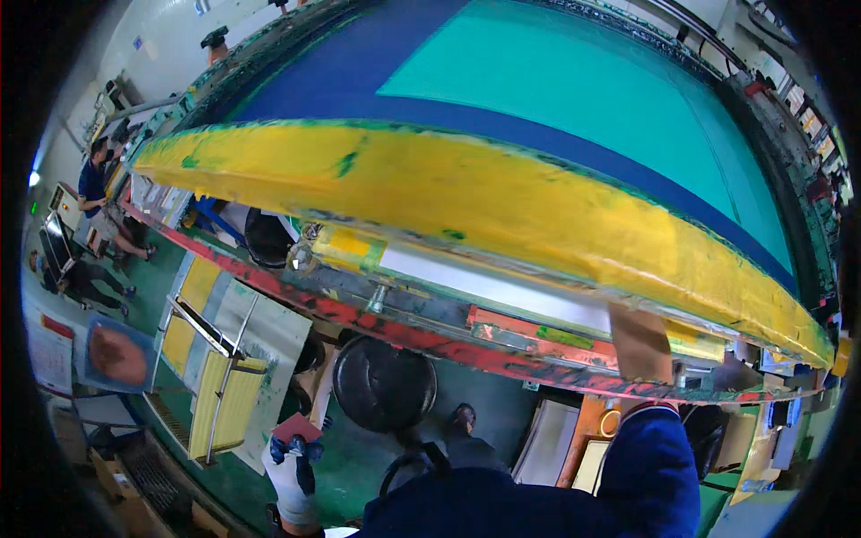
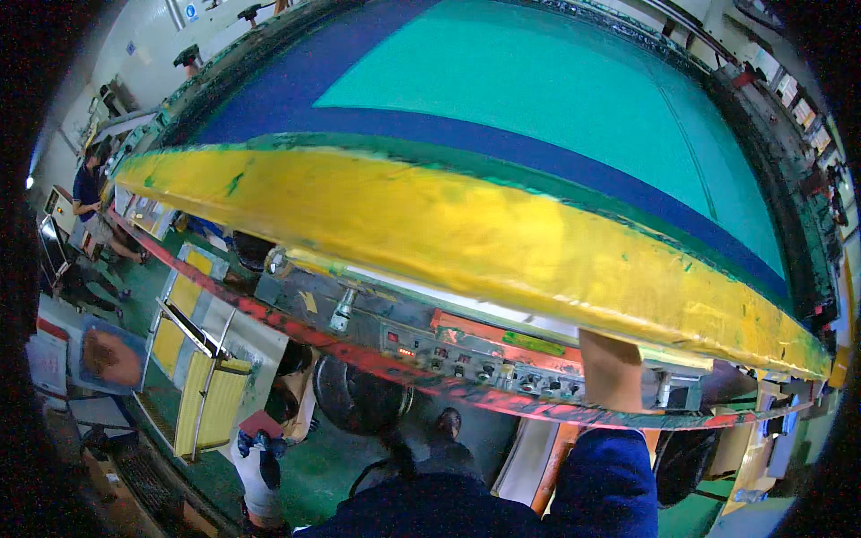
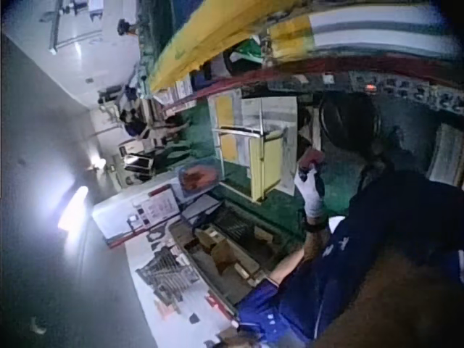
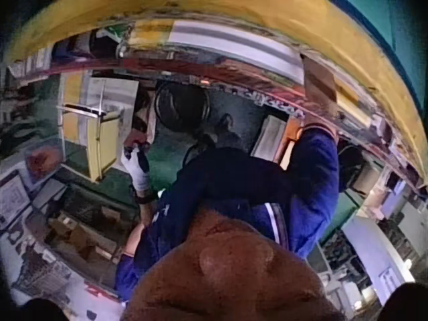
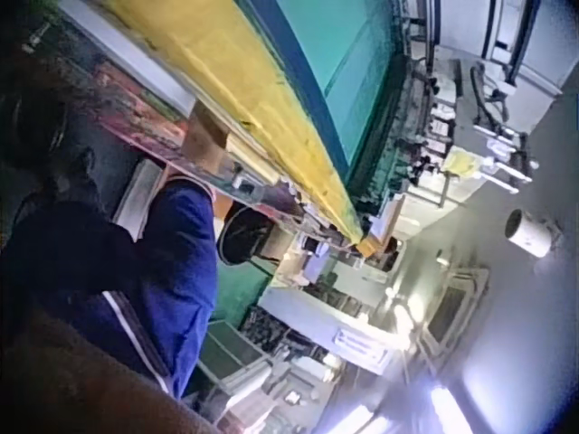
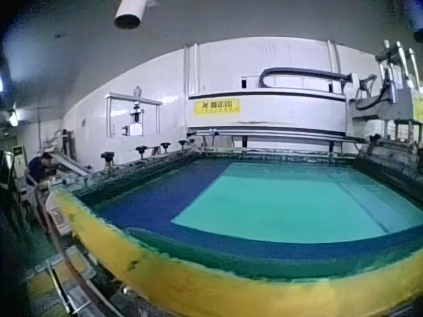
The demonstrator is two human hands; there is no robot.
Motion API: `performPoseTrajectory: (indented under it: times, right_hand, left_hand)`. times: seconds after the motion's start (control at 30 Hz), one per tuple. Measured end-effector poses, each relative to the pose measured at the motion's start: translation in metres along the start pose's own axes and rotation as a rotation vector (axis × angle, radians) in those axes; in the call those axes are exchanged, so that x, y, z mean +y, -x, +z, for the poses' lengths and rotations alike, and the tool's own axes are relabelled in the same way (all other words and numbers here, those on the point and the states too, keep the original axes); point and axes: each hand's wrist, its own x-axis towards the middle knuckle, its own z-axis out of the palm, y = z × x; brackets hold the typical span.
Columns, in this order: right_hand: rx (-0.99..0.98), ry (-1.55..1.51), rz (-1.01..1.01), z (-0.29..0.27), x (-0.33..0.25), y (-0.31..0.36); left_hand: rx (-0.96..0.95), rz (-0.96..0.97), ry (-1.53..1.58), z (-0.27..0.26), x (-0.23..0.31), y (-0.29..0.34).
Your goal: Operating a large-format semi-automatic screen printing machine.
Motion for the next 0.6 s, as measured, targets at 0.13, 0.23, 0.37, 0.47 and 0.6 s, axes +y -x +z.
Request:
performPoseTrajectory:
  times: [0.13, 0.23, 0.37, 0.47, 0.6]
  right_hand:
    - [-0.043, -0.020, -0.040, 0.011, -0.007, 0.005]
    - [-0.060, -0.030, -0.044, 0.012, -0.004, 0.011]
    - [-0.074, -0.018, -0.042, 0.002, -0.001, 0.020]
    - [-0.096, -0.009, -0.058, 0.004, -0.006, 0.026]
    - [-0.129, -0.003, -0.093, 0.002, -0.013, 0.035]
  left_hand:
    - [0.043, 0.027, 0.039, 0.022, 0.015, 0.014]
    - [0.097, -0.016, 0.008, 0.022, 0.016, 0.018]
    - [0.051, -0.021, 0.053, 0.032, 0.017, 0.015]
    - [-0.020, -0.034, 0.065, 0.038, 0.015, 0.015]
    - [0.010, -0.086, 0.059, 0.047, 0.018, 0.017]
